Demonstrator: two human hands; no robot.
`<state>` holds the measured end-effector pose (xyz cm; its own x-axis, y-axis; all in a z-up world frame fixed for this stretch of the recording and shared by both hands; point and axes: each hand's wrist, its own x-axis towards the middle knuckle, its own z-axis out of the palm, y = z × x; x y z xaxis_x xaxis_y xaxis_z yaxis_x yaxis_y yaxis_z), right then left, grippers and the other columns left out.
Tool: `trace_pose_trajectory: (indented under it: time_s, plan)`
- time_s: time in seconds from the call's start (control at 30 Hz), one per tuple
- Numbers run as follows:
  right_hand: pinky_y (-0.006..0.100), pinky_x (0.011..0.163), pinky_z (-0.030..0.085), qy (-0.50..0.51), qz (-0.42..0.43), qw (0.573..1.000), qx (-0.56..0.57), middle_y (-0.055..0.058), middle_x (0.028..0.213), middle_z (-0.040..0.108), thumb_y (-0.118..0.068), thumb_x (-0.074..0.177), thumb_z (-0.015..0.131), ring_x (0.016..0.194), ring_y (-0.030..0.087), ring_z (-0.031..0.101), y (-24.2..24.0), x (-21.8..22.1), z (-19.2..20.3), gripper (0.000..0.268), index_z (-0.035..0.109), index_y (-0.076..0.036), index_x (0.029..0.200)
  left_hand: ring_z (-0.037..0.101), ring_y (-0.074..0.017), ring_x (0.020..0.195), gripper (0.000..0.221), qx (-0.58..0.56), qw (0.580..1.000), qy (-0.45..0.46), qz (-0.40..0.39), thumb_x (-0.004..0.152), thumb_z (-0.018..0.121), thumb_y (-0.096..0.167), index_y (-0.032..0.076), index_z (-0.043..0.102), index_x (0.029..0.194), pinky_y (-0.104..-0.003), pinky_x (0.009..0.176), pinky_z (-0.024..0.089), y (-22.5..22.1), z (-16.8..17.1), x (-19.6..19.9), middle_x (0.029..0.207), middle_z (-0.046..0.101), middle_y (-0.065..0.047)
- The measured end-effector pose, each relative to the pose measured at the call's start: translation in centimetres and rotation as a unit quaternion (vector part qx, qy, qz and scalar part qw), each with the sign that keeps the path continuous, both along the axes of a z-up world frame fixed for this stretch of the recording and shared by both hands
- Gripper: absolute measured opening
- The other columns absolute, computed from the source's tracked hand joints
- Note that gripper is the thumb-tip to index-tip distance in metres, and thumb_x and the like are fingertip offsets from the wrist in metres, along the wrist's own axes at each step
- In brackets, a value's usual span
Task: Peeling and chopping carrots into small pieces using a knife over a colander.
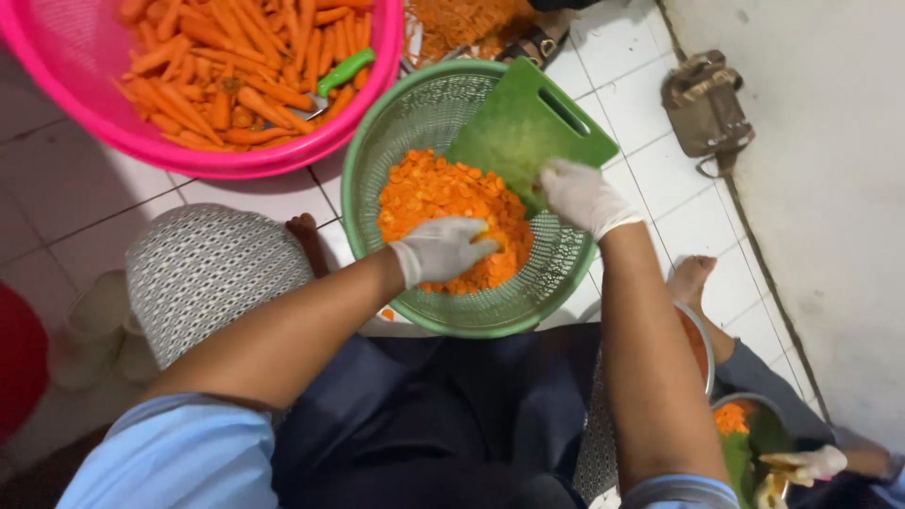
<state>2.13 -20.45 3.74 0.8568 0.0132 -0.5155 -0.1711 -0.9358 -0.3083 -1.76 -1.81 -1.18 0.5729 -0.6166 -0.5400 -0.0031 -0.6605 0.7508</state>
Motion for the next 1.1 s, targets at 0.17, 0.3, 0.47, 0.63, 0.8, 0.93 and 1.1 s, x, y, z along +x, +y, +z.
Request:
trace_pose_trajectory:
  time_s: [0.17,0.3,0.47,0.63,0.8,0.93,1.1]
  plan:
    - [0.02,0.037,0.022,-0.091,-0.123,0.914,0.377,-0.001,0.06,0.045,-0.049,0.087,0.03,0.042,0.005,0.034,5.7,1.0,8.8,0.053,0.046,-0.013,0.123,0.061,-0.0348,0.08,0.042,-0.062,0.995,-0.062,0.051,0.084,0.045,0.039,0.007,0.048,0.111,-0.044,0.073,0.047,-0.4,-1.8,-0.5,0.092,0.063,-0.017]
    - [0.02,0.04,0.022,-0.159,-0.099,0.905,0.382,0.0,0.07,0.046,-0.038,0.095,0.025,0.045,0.005,0.032,6.0,-1.4,10.6,0.053,0.048,-0.01,0.134,0.058,-0.0224,0.073,0.03,-0.167,0.974,0.011,0.155,0.084,0.046,0.038,0.01,0.054,0.093,-0.034,0.069,0.047,0.1,1.7,0.0,0.079,0.061,-0.008]
    - [0.021,0.042,0.034,-0.157,-0.079,0.927,0.331,0.002,0.062,0.044,-0.03,0.098,0.023,0.044,0.009,0.04,1.9,-4.6,5.3,0.046,0.043,-0.01,0.135,0.056,-0.028,0.082,0.021,-0.164,0.958,-0.213,0.096,0.085,0.045,0.023,0.014,0.05,0.103,-0.04,0.073,0.047,-0.5,-1.7,0.4,0.095,0.056,-0.009]
    - [0.015,0.033,0.028,-0.126,-0.252,0.839,0.466,-0.004,0.063,0.033,-0.034,0.099,0.021,0.04,0.002,0.031,1.7,-7.8,0.5,0.05,0.039,-0.003,0.134,0.043,-0.0305,0.127,0.059,-0.105,0.983,-0.027,0.147,0.09,0.039,0.051,0.013,0.038,0.135,-0.04,0.108,0.031,-0.6,-0.4,0.4,0.131,0.049,-0.02]
    - [0.016,0.03,0.016,-0.127,-0.358,0.818,0.432,-0.004,0.057,0.021,-0.026,0.094,0.024,0.034,0.006,0.02,4.1,-7.4,1.1,0.047,0.041,-0.001,0.131,0.048,-0.0319,0.121,0.055,-0.113,0.967,-0.13,0.187,0.093,0.045,0.048,0.009,0.044,0.133,-0.042,0.104,0.035,-1.2,1.5,0.4,0.125,0.053,-0.02]
    - [0.034,0.089,0.048,-0.308,-0.062,0.919,0.24,0.017,0.135,0.049,-0.008,0.092,0.027,0.104,0.026,0.062,3.4,-8.1,0.0,0.048,0.041,-0.006,0.137,0.058,-0.0262,0.106,0.046,-0.092,0.924,-0.294,0.224,0.091,0.056,0.043,0.011,0.054,0.123,-0.036,0.092,0.046,-1.9,0.6,-0.5,0.111,0.063,-0.013]
    - [0.041,0.098,0.043,-0.243,-0.095,0.933,0.248,0.01,0.13,0.055,-0.02,0.093,0.043,0.115,0.03,0.055,4.7,-8.1,1.7,0.046,0.04,-0.02,0.138,0.056,-0.0265,0.11,0.041,-0.134,0.962,-0.161,0.175,0.089,0.055,0.041,0.016,0.053,0.121,-0.04,0.093,0.045,-0.5,-0.4,0.8,0.112,0.062,-0.01]
